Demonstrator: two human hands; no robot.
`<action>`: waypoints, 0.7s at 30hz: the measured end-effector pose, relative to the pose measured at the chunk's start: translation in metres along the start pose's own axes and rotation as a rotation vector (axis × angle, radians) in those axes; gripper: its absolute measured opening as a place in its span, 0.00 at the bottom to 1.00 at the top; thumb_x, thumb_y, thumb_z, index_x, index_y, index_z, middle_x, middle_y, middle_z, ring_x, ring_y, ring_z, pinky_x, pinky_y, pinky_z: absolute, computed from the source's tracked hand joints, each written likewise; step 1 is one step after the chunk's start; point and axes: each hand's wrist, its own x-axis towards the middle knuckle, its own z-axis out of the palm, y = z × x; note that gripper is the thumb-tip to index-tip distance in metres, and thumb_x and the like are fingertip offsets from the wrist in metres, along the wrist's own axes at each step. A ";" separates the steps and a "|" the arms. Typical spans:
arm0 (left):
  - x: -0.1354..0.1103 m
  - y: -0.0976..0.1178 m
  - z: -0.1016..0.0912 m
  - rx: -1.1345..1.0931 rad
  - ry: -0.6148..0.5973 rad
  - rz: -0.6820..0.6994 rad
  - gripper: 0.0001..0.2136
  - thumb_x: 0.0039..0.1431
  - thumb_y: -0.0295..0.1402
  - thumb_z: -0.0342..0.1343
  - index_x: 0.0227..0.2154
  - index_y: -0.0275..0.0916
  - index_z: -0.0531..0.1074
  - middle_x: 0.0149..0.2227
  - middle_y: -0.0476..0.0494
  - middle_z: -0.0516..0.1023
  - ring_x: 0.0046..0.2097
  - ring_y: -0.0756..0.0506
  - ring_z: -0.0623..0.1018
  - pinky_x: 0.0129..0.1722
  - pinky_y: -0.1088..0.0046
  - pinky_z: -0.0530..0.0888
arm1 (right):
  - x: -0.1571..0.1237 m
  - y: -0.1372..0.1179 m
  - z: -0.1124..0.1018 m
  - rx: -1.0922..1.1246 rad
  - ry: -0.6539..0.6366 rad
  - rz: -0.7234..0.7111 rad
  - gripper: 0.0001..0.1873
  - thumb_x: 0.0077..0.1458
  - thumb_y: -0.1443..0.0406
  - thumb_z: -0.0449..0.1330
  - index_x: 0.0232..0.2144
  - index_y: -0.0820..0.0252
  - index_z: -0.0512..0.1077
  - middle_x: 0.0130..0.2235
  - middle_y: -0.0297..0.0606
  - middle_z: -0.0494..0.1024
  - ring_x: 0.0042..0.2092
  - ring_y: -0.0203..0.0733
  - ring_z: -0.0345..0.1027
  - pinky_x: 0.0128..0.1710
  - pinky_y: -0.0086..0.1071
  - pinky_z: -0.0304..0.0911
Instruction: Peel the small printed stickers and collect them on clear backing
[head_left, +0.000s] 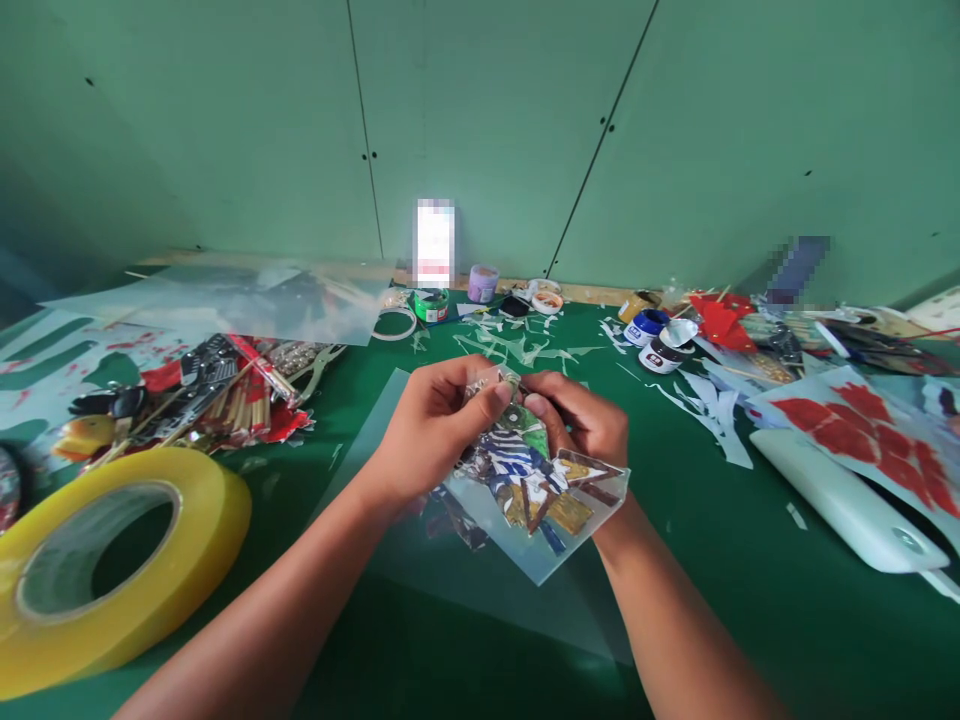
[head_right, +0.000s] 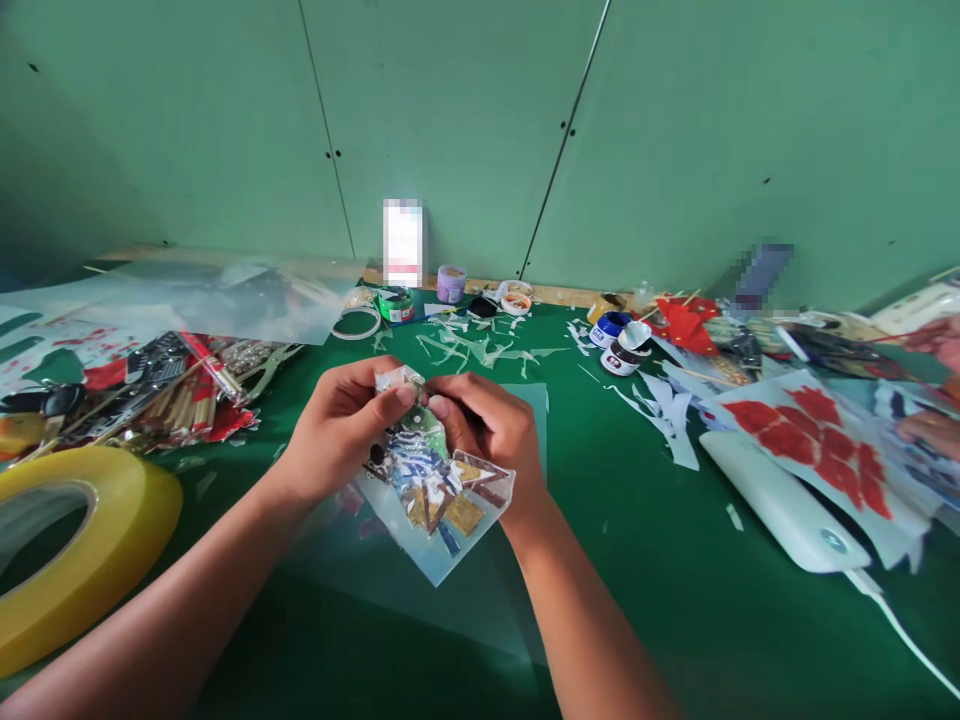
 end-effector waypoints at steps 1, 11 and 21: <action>0.000 0.000 0.000 -0.001 0.001 -0.004 0.18 0.51 0.44 0.65 0.22 0.35 0.66 0.20 0.54 0.63 0.22 0.55 0.60 0.21 0.79 0.58 | 0.000 0.000 0.000 -0.009 -0.003 0.001 0.09 0.62 0.64 0.57 0.36 0.58 0.77 0.29 0.32 0.75 0.29 0.32 0.66 0.25 0.27 0.60; -0.001 -0.002 -0.001 -0.034 -0.001 0.000 0.18 0.53 0.44 0.63 0.21 0.36 0.65 0.20 0.54 0.63 0.22 0.55 0.60 0.22 0.78 0.59 | 0.001 -0.001 -0.002 -0.045 -0.003 -0.006 0.12 0.60 0.67 0.58 0.44 0.56 0.80 0.28 0.33 0.72 0.28 0.33 0.63 0.23 0.27 0.60; 0.001 -0.004 -0.009 -0.014 -0.102 0.026 0.16 0.57 0.39 0.60 0.21 0.36 0.65 0.23 0.52 0.62 0.25 0.54 0.60 0.25 0.77 0.61 | 0.001 0.000 -0.002 -0.021 0.005 -0.073 0.15 0.59 0.68 0.60 0.47 0.55 0.79 0.29 0.34 0.72 0.28 0.33 0.64 0.26 0.29 0.63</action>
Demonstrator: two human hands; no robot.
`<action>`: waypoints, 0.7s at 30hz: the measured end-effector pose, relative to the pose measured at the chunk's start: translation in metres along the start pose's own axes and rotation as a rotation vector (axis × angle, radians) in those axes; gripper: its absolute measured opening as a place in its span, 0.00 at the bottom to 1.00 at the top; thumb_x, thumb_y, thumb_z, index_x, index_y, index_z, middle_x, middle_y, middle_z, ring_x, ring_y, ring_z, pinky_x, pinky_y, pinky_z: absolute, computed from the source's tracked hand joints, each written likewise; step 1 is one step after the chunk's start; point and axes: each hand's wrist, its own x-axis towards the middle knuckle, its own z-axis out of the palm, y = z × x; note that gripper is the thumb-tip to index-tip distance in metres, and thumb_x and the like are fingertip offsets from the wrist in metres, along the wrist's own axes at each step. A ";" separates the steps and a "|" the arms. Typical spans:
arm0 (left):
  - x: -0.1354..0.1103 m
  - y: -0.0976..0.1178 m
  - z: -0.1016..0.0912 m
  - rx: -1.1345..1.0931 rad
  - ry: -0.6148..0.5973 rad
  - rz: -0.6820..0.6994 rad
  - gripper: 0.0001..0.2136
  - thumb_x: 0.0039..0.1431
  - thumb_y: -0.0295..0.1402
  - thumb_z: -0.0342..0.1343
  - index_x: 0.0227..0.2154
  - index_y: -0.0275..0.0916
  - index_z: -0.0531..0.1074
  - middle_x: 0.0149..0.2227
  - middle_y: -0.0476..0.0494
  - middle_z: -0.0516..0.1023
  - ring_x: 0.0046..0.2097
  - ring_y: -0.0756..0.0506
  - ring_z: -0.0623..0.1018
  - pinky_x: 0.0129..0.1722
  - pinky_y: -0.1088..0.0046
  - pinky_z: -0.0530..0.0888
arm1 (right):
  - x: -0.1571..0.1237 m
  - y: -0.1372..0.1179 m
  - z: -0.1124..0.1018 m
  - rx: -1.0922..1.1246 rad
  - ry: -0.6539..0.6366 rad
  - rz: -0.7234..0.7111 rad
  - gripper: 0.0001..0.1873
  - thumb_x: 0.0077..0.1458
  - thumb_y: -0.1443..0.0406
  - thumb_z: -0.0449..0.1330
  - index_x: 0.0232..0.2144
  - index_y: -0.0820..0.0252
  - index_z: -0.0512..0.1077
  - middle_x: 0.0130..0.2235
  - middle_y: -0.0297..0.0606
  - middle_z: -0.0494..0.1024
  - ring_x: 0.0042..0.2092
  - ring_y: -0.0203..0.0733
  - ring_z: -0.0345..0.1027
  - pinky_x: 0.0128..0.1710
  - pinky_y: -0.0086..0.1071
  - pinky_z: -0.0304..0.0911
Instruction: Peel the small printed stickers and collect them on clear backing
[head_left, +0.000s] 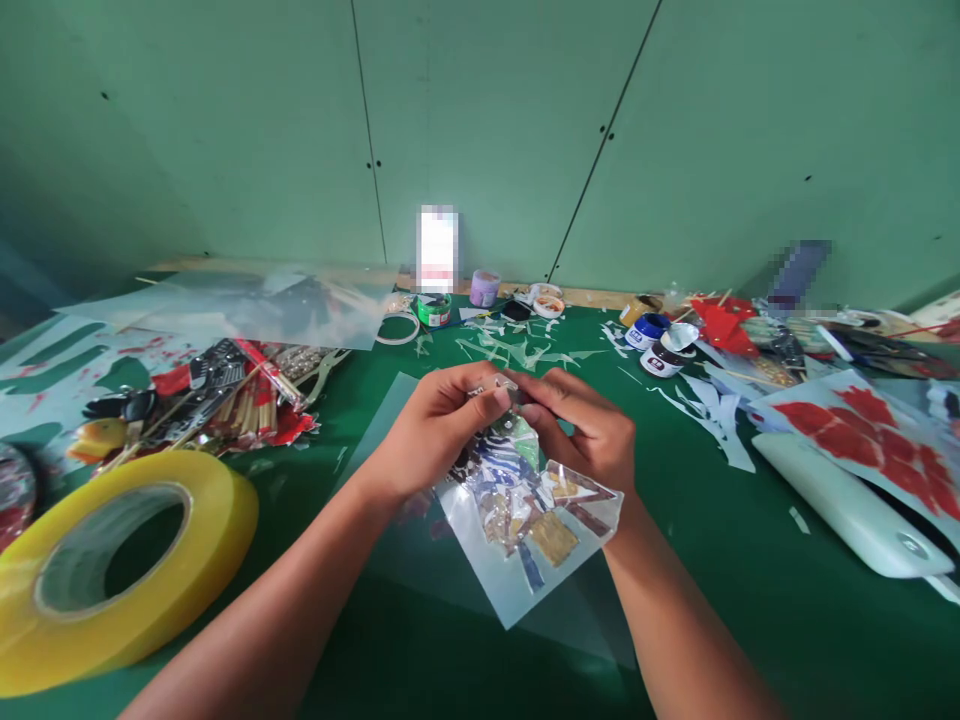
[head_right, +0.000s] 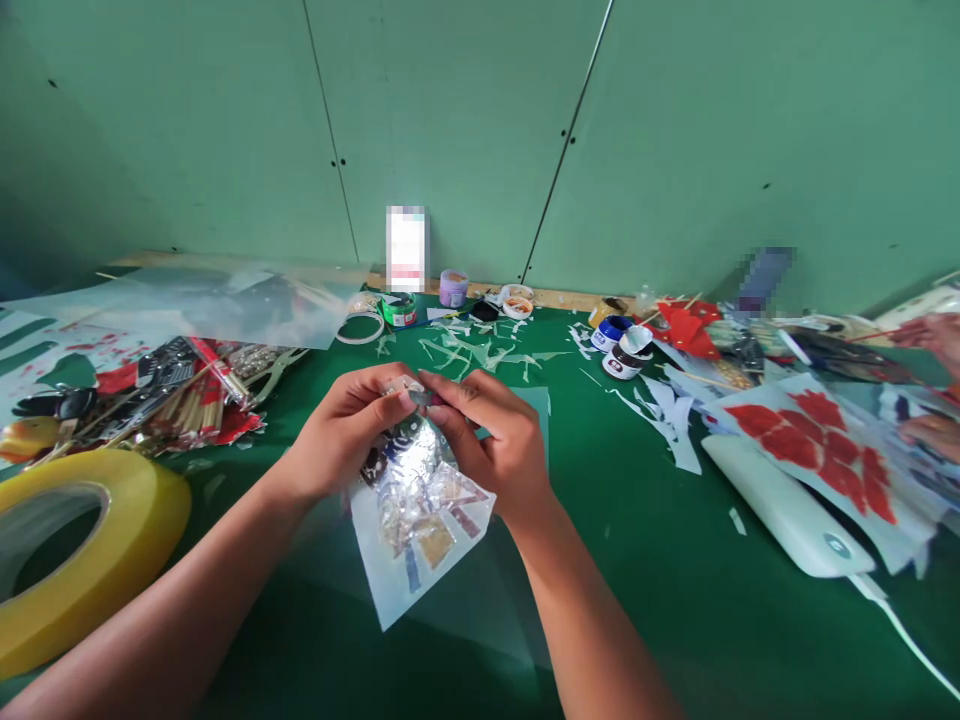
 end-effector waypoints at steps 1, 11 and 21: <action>0.000 0.000 0.000 0.002 -0.006 0.002 0.16 0.57 0.39 0.60 0.21 0.36 0.65 0.23 0.52 0.63 0.25 0.54 0.60 0.26 0.77 0.61 | 0.000 0.001 0.000 -0.004 0.004 -0.003 0.15 0.59 0.68 0.60 0.48 0.55 0.79 0.29 0.34 0.72 0.28 0.34 0.64 0.27 0.30 0.64; 0.000 0.003 0.000 0.064 -0.050 -0.023 0.15 0.57 0.41 0.60 0.23 0.35 0.69 0.25 0.50 0.68 0.27 0.53 0.64 0.28 0.76 0.64 | 0.000 0.002 -0.003 -0.050 -0.012 0.007 0.14 0.60 0.64 0.59 0.47 0.52 0.79 0.32 0.36 0.79 0.32 0.37 0.71 0.29 0.32 0.68; 0.000 0.003 0.007 0.138 0.077 -0.081 0.17 0.54 0.43 0.62 0.22 0.36 0.66 0.22 0.52 0.63 0.24 0.54 0.62 0.24 0.77 0.59 | -0.006 0.005 0.005 -0.114 -0.016 0.035 0.15 0.64 0.65 0.52 0.45 0.54 0.78 0.39 0.37 0.83 0.36 0.38 0.77 0.34 0.30 0.71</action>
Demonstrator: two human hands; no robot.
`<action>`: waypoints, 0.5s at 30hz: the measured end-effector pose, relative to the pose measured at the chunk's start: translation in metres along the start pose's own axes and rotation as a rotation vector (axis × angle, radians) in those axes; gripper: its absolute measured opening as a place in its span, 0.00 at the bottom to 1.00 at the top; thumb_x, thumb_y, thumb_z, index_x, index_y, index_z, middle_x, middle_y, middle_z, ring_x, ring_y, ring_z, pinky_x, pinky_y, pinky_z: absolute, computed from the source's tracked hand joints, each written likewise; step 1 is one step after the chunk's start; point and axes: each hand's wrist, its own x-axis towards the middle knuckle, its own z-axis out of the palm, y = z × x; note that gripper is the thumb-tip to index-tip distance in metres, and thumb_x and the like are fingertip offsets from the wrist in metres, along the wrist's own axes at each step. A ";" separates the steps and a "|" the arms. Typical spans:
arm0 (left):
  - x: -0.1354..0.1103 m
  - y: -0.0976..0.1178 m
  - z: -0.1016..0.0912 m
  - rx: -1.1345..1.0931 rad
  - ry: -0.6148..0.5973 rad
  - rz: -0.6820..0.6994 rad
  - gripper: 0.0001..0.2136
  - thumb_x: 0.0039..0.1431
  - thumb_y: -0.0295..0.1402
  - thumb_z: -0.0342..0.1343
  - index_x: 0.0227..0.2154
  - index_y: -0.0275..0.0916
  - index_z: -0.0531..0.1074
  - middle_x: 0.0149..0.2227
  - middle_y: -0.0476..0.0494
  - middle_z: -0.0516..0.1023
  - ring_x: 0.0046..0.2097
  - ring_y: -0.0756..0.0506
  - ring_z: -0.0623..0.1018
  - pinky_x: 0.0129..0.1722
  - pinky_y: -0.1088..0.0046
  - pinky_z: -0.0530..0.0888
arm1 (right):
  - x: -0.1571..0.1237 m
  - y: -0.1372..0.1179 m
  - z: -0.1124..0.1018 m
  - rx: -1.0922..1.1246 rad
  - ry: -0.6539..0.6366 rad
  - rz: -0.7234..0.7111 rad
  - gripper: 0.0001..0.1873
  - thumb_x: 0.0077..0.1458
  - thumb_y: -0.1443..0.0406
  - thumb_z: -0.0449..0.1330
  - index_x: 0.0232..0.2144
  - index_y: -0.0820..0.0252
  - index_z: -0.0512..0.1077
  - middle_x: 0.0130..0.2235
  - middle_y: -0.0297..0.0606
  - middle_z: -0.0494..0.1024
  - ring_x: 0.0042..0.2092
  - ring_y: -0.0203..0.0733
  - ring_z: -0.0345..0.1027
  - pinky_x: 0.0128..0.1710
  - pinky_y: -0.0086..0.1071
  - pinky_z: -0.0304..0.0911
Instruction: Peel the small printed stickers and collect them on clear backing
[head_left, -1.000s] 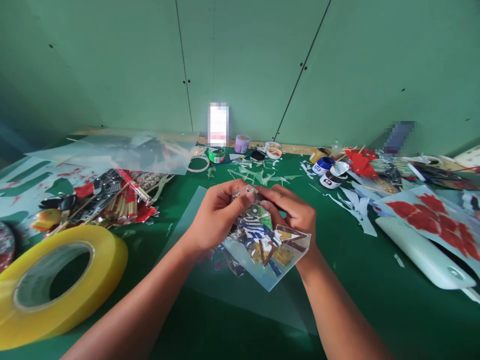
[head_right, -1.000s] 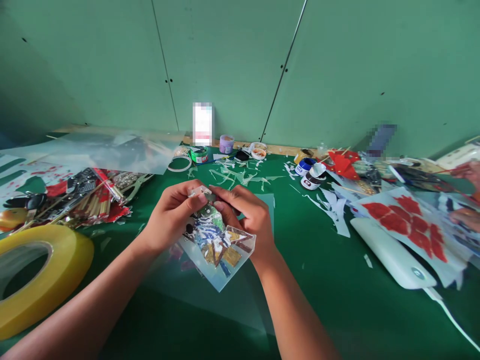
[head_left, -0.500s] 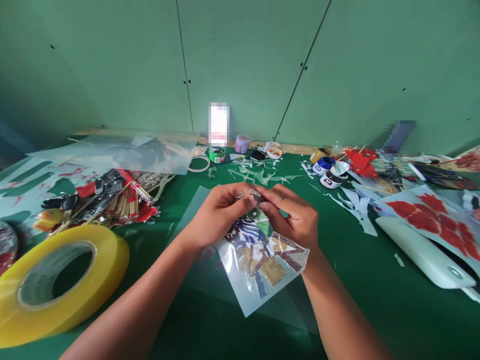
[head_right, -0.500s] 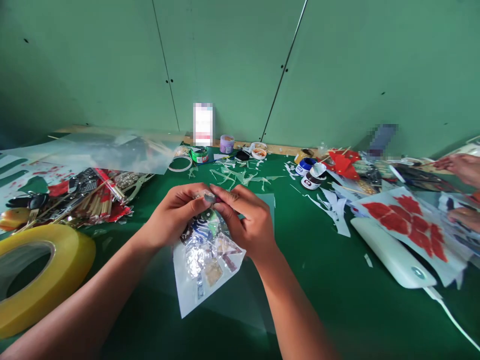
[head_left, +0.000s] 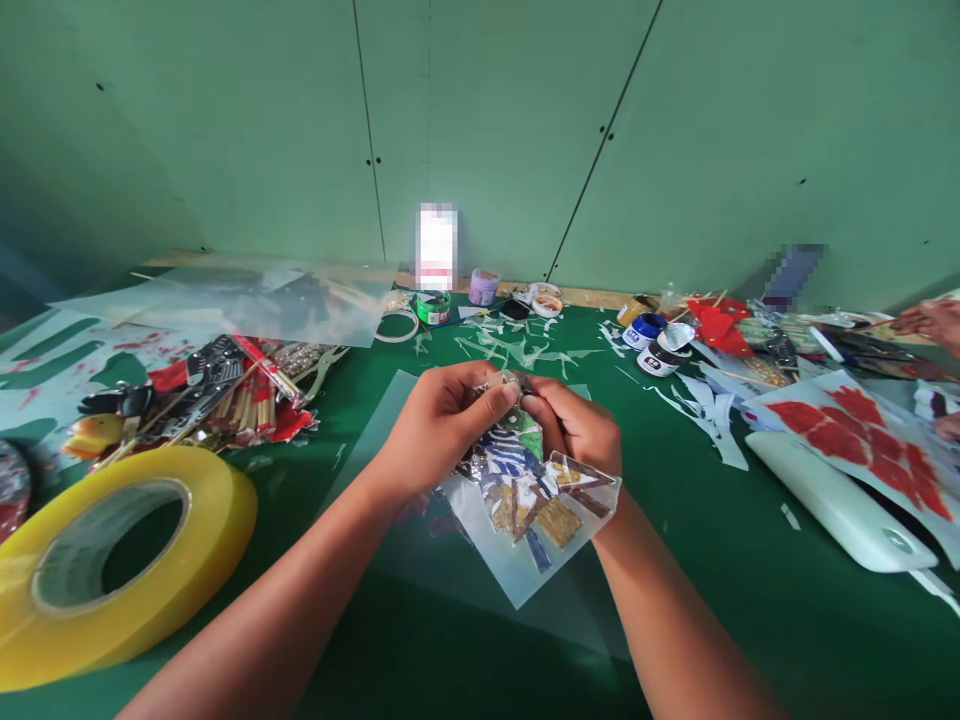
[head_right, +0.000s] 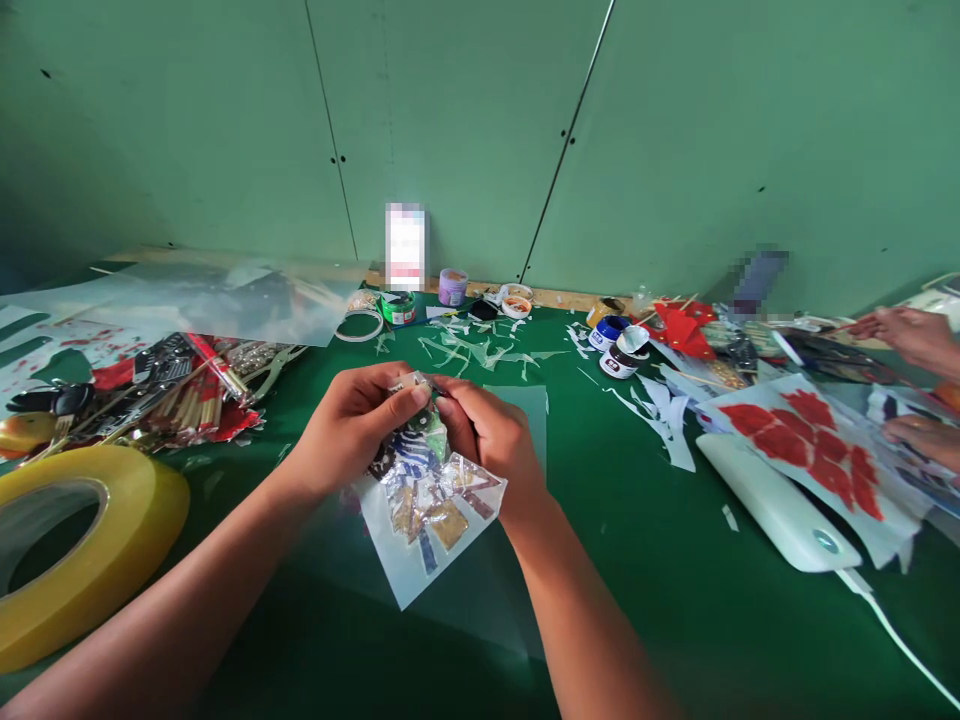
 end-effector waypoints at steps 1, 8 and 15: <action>0.000 0.000 0.001 0.007 0.005 -0.003 0.16 0.53 0.43 0.63 0.22 0.36 0.67 0.22 0.52 0.64 0.24 0.54 0.62 0.23 0.77 0.59 | -0.001 0.000 0.001 -0.002 -0.002 0.011 0.15 0.65 0.65 0.52 0.45 0.54 0.78 0.38 0.36 0.83 0.34 0.37 0.76 0.33 0.29 0.71; -0.001 -0.001 0.001 0.000 0.011 -0.016 0.15 0.54 0.42 0.62 0.24 0.36 0.68 0.23 0.52 0.65 0.25 0.54 0.62 0.23 0.77 0.59 | -0.002 0.001 0.002 -0.037 0.017 0.009 0.13 0.64 0.65 0.53 0.43 0.55 0.78 0.34 0.35 0.82 0.32 0.36 0.75 0.31 0.27 0.69; -0.001 -0.001 -0.003 -0.024 -0.028 -0.012 0.17 0.55 0.43 0.61 0.22 0.36 0.66 0.22 0.53 0.63 0.24 0.54 0.61 0.22 0.77 0.59 | 0.002 -0.005 0.003 -0.077 -0.005 -0.065 0.15 0.63 0.69 0.52 0.43 0.56 0.78 0.39 0.39 0.83 0.37 0.39 0.78 0.36 0.31 0.73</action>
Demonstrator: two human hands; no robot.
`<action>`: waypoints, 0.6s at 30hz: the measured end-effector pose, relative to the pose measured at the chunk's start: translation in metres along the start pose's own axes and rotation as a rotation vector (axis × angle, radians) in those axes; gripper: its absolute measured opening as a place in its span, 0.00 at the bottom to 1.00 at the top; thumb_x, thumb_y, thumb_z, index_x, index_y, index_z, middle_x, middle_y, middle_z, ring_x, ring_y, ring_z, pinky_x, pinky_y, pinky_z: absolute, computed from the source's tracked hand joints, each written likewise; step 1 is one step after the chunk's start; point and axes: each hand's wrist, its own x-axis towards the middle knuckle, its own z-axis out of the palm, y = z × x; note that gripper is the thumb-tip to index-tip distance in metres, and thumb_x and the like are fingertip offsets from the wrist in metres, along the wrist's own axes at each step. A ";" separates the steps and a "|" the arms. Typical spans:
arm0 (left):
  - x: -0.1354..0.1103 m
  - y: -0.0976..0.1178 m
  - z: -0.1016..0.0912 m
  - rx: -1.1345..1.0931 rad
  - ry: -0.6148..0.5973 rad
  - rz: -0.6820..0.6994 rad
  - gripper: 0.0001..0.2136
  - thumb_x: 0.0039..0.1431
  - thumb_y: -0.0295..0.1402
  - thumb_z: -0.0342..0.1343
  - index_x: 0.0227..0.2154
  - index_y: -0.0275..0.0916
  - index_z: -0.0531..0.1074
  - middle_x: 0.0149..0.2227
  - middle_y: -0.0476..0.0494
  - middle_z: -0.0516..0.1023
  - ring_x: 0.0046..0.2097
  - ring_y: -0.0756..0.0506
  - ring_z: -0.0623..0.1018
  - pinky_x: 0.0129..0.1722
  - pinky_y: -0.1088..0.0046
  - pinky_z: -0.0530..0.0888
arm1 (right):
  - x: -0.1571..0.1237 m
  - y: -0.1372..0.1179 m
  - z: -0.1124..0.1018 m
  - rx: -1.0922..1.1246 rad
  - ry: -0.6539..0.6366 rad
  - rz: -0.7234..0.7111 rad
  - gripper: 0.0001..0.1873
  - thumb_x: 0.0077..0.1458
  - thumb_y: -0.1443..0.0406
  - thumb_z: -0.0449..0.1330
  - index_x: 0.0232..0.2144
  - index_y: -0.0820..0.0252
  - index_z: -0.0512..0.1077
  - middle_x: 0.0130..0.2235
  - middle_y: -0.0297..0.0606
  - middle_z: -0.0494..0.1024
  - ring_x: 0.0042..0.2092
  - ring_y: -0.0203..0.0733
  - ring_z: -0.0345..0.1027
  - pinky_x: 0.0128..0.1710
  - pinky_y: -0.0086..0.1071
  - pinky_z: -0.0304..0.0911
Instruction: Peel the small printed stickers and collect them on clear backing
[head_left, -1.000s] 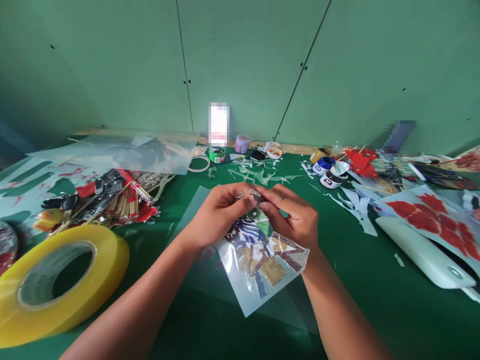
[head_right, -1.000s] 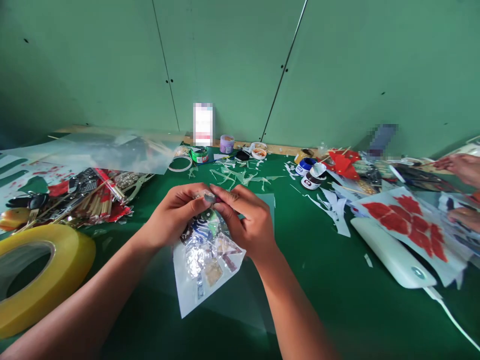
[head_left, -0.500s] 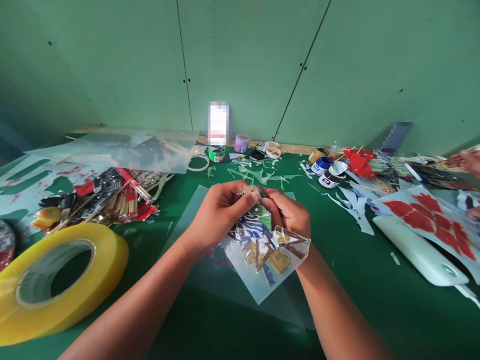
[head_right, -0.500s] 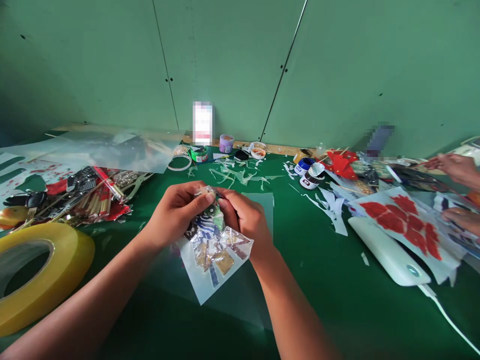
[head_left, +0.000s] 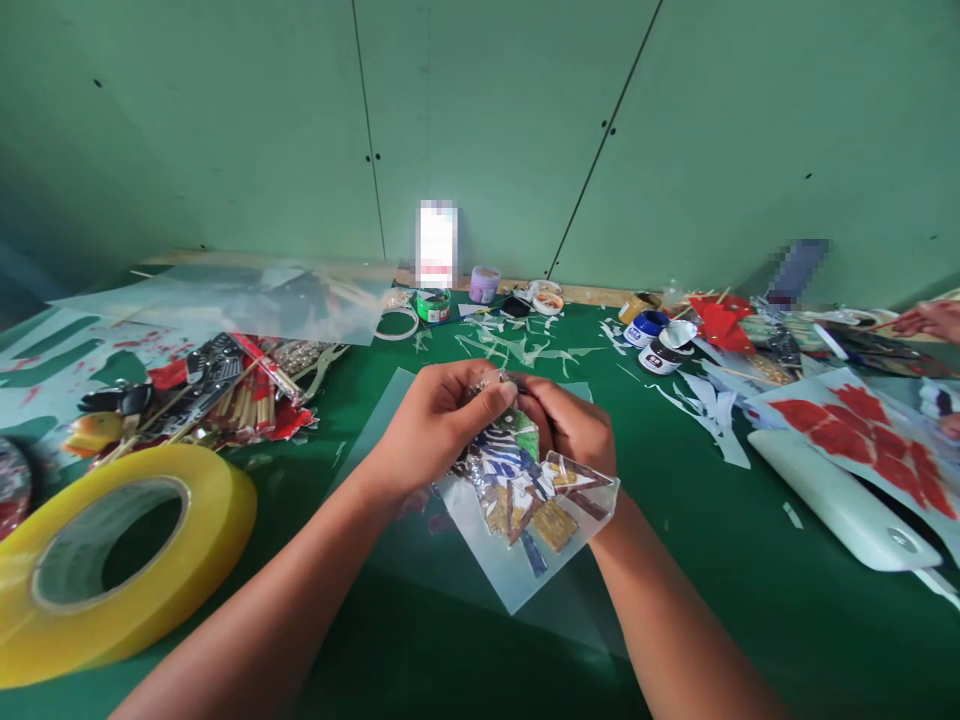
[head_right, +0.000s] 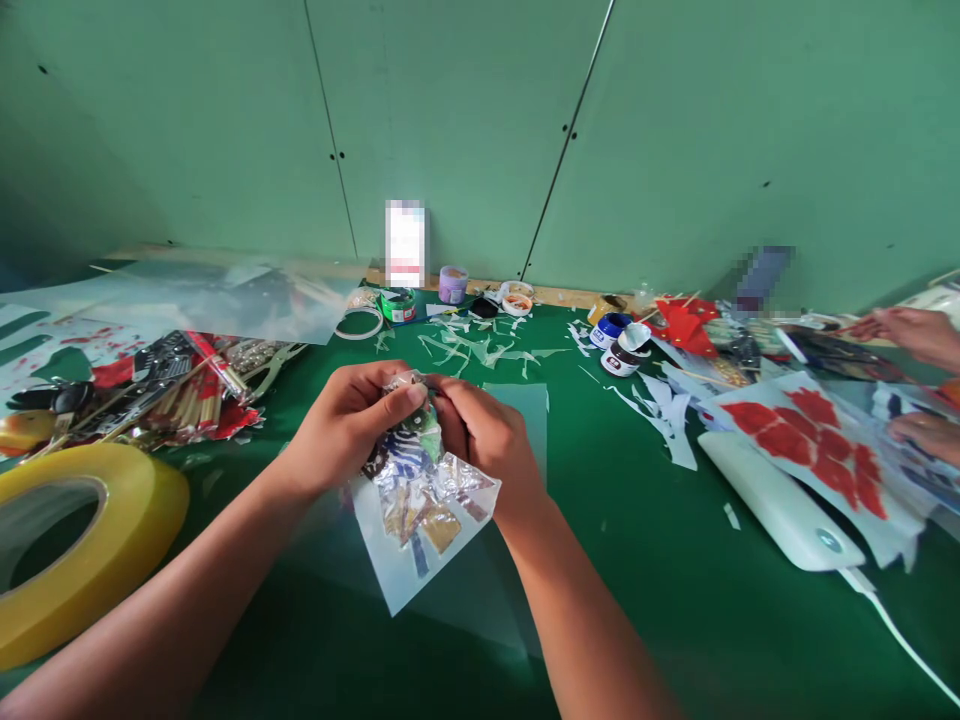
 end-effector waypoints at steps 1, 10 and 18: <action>0.000 0.000 0.000 -0.010 -0.011 -0.003 0.17 0.55 0.43 0.61 0.22 0.36 0.66 0.22 0.53 0.63 0.23 0.54 0.61 0.22 0.77 0.60 | 0.000 -0.001 0.000 -0.006 0.008 -0.011 0.15 0.62 0.70 0.52 0.43 0.57 0.77 0.40 0.39 0.83 0.38 0.39 0.78 0.37 0.31 0.74; -0.001 0.003 0.000 -0.093 -0.037 -0.039 0.16 0.55 0.43 0.62 0.23 0.36 0.67 0.22 0.52 0.65 0.23 0.54 0.62 0.23 0.77 0.62 | -0.002 -0.004 -0.002 -0.035 0.020 -0.032 0.17 0.62 0.72 0.51 0.46 0.55 0.76 0.44 0.39 0.83 0.42 0.40 0.78 0.41 0.33 0.75; -0.001 0.002 0.001 -0.152 -0.059 -0.060 0.16 0.55 0.43 0.62 0.23 0.36 0.67 0.22 0.52 0.64 0.23 0.54 0.62 0.22 0.78 0.60 | -0.002 -0.001 -0.001 -0.010 0.017 -0.044 0.17 0.63 0.70 0.51 0.46 0.54 0.76 0.40 0.37 0.83 0.38 0.38 0.78 0.38 0.32 0.74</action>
